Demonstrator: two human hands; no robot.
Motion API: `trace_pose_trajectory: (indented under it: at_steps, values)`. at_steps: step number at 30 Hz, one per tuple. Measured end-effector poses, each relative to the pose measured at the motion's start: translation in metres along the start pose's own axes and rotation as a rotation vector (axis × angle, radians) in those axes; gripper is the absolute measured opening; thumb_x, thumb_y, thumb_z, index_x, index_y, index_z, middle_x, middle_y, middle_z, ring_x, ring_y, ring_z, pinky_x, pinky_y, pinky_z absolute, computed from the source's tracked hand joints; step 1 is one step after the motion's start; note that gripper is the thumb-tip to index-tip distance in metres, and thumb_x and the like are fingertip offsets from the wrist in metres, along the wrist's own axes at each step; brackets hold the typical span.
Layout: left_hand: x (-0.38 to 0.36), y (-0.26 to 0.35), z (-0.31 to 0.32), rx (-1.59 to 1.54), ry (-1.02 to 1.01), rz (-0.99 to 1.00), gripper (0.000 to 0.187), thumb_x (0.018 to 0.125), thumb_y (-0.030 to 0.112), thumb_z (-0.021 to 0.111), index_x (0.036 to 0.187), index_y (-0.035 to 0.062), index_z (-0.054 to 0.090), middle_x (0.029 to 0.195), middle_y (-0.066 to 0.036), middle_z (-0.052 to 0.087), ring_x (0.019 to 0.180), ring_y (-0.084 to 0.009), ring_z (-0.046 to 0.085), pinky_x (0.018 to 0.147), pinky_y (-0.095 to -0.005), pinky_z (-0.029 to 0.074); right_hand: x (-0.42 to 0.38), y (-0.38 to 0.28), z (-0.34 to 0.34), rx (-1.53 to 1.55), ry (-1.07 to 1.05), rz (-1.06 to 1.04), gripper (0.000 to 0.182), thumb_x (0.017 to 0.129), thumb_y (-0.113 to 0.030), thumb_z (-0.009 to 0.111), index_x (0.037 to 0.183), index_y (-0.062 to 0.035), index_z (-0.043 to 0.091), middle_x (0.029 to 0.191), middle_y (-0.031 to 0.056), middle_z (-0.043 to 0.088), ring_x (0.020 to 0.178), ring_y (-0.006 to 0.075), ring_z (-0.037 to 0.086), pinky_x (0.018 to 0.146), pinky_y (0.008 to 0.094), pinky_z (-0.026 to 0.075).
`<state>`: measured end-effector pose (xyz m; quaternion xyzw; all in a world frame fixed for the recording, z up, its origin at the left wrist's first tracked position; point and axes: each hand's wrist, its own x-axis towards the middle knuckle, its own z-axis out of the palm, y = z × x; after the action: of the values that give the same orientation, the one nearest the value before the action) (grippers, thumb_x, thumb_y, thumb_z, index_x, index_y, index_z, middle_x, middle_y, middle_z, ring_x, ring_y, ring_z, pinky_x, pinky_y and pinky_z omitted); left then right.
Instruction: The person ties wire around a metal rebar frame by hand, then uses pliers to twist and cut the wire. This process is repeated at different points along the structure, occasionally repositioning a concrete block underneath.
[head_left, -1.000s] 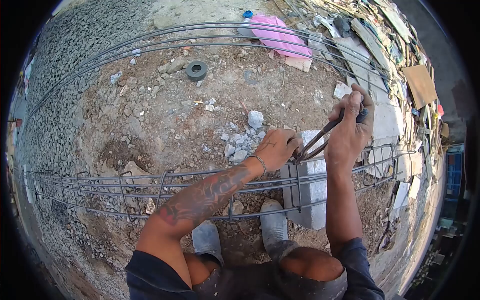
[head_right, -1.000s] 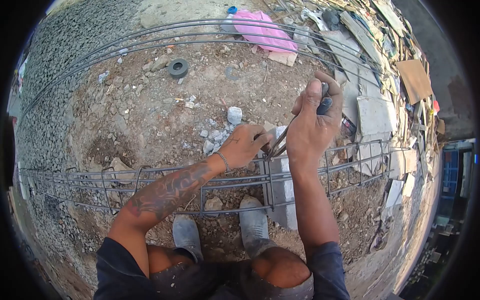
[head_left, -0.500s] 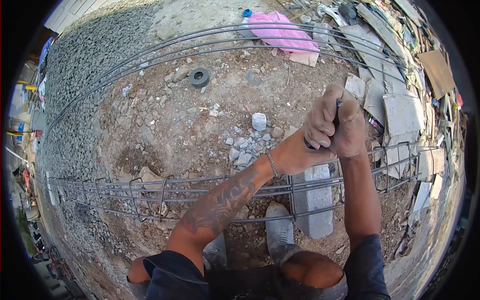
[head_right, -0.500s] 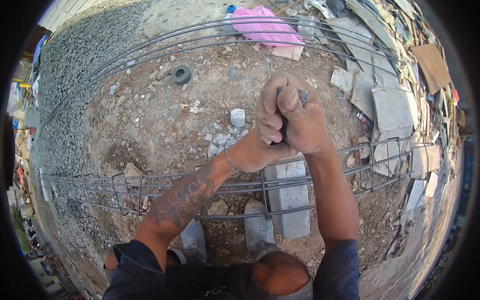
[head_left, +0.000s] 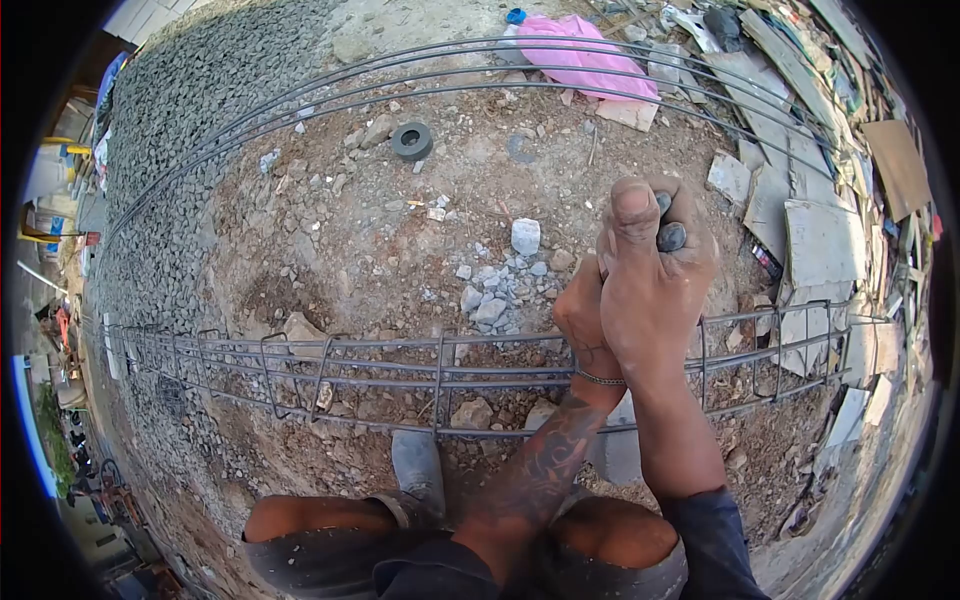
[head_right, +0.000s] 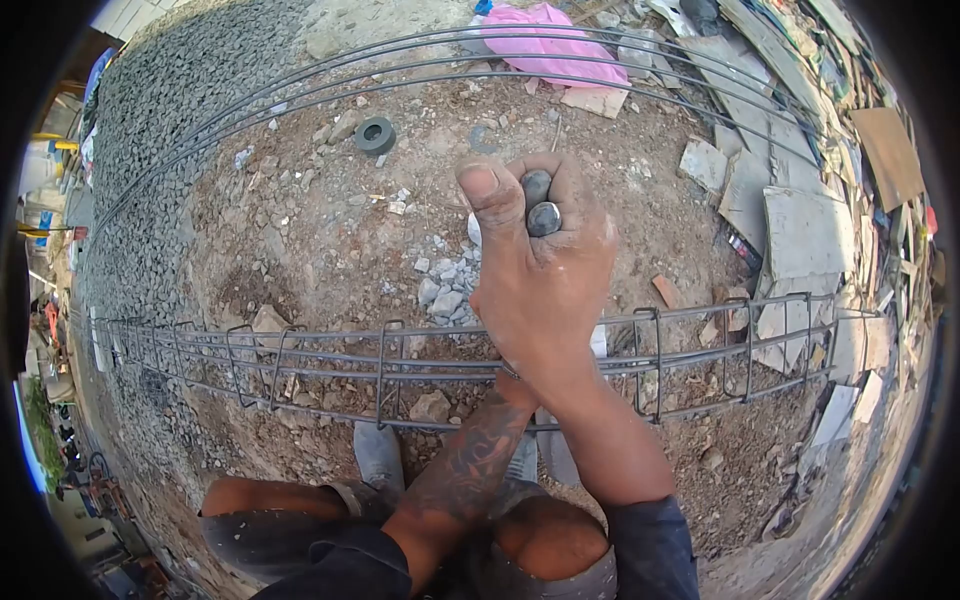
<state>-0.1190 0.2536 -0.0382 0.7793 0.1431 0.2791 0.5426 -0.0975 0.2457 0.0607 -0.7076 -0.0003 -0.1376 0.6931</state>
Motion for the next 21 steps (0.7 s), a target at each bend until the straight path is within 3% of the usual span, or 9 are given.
trace_pose_trajectory:
  at_steps: [3,5,7,9,11,12,16,19,21]
  values:
    - [0.015,0.015,-0.019,0.010,-0.220,0.047,0.018,0.071,0.012,0.071,0.076,-0.0006,0.059,0.063,-0.008,0.061,0.057,-0.0182,0.061,0.051,-0.0295,0.044,0.029,0.020,-0.021,0.275,-0.295,0.131,0.040,0.086,-0.041,0.061,0.075,-0.0046,0.048,0.054,-0.0031,0.042,0.046,0.0038,0.038,0.039,0.0221,0.028]
    - [0.040,0.002,-0.032,-0.114,-0.449,0.119,0.017,0.074,0.011,0.068,0.073,0.0018,0.054,0.057,-0.010,0.054,0.048,-0.0225,0.054,0.046,-0.0340,0.042,0.038,0.032,-0.037,0.535,-0.486,0.143,0.046,0.084,-0.048,0.058,0.072,-0.0065,0.045,0.053,-0.0027,0.038,0.046,0.0040,0.032,0.040,0.0209,0.027]
    - [0.062,0.003,-0.039,-0.673,-1.321,-0.475,0.012,0.079,0.009,0.063,0.075,0.0000,0.056,0.059,-0.007,0.057,0.051,-0.0163,0.056,0.050,-0.0327,0.044,0.041,0.032,-0.044,0.686,-0.863,0.063,0.048,0.081,-0.050,0.061,0.069,-0.0081,0.041,0.053,-0.0026,0.036,0.046,0.0039,0.031,0.040,0.0201,0.027]
    - [0.063,0.007,-0.038,-0.444,-1.310,-0.412,0.011,0.082,0.008,0.059,0.078,-0.0016,0.057,0.064,-0.006,0.061,0.057,-0.0163,0.059,0.054,-0.0331,0.045,0.051,0.034,-0.040,0.776,-0.914,0.132,0.046,0.080,-0.048,0.065,0.073,-0.0068,0.045,0.053,-0.0025,0.039,0.045,0.0055,0.035,0.040,0.0202,0.029]
    - [0.033,0.001,-0.025,-0.495,-0.552,0.001,0.012,0.082,0.011,0.061,0.084,-0.0002,0.058,0.067,-0.008,0.061,0.065,-0.0173,0.062,0.055,-0.0330,0.045,0.052,0.024,-0.035,0.314,-0.808,0.127,0.039,0.078,-0.038,0.070,0.082,-0.0057,0.049,0.054,-0.0020,0.044,0.046,0.0072,0.039,0.041,0.0222,0.034]
    - [0.027,0.005,-0.022,-0.454,-0.381,-0.069,0.018,0.080,0.015,0.064,0.092,0.0026,0.058,0.075,-0.013,0.062,0.072,-0.0226,0.065,0.058,-0.0356,0.046,0.046,0.005,-0.028,0.049,-0.664,0.255,0.032,0.077,-0.028,0.073,0.082,-0.0039,0.053,0.056,-0.0007,0.048,0.050,0.0088,0.044,0.047,0.0242,0.040]
    - [0.022,0.009,-0.015,0.010,-0.321,0.035,0.034,0.074,0.019,0.066,0.100,0.0008,0.055,0.082,-0.018,0.062,0.075,-0.0349,0.062,0.062,-0.0399,0.047,0.018,0.010,0.006,-0.239,-0.026,-0.106,0.035,0.080,-0.029,0.070,0.069,-0.0026,0.050,0.055,0.0004,0.045,0.053,0.0087,0.043,0.050,0.0255,0.039]
    - [0.026,-0.006,-0.014,0.099,-0.408,0.093,0.043,0.071,0.020,0.069,0.103,-0.0024,0.053,0.080,-0.020,0.059,0.073,-0.0366,0.060,0.062,-0.0379,0.047,0.043,0.029,0.006,-0.299,-0.143,0.013,0.037,0.084,-0.035,0.064,0.073,-0.0039,0.049,0.055,-0.0006,0.043,0.050,0.0090,0.039,0.048,0.0260,0.036]
    - [0.027,-0.004,-0.035,0.225,-0.450,0.090,0.059,0.064,0.033,0.075,0.105,-0.0035,0.053,0.092,-0.017,0.056,0.092,-0.0336,0.053,0.085,-0.0410,0.039,0.063,0.049,0.001,-0.145,-0.145,0.140,0.037,0.086,-0.037,0.062,0.073,-0.0051,0.048,0.054,-0.0010,0.043,0.049,0.0092,0.038,0.046,0.0263,0.034]
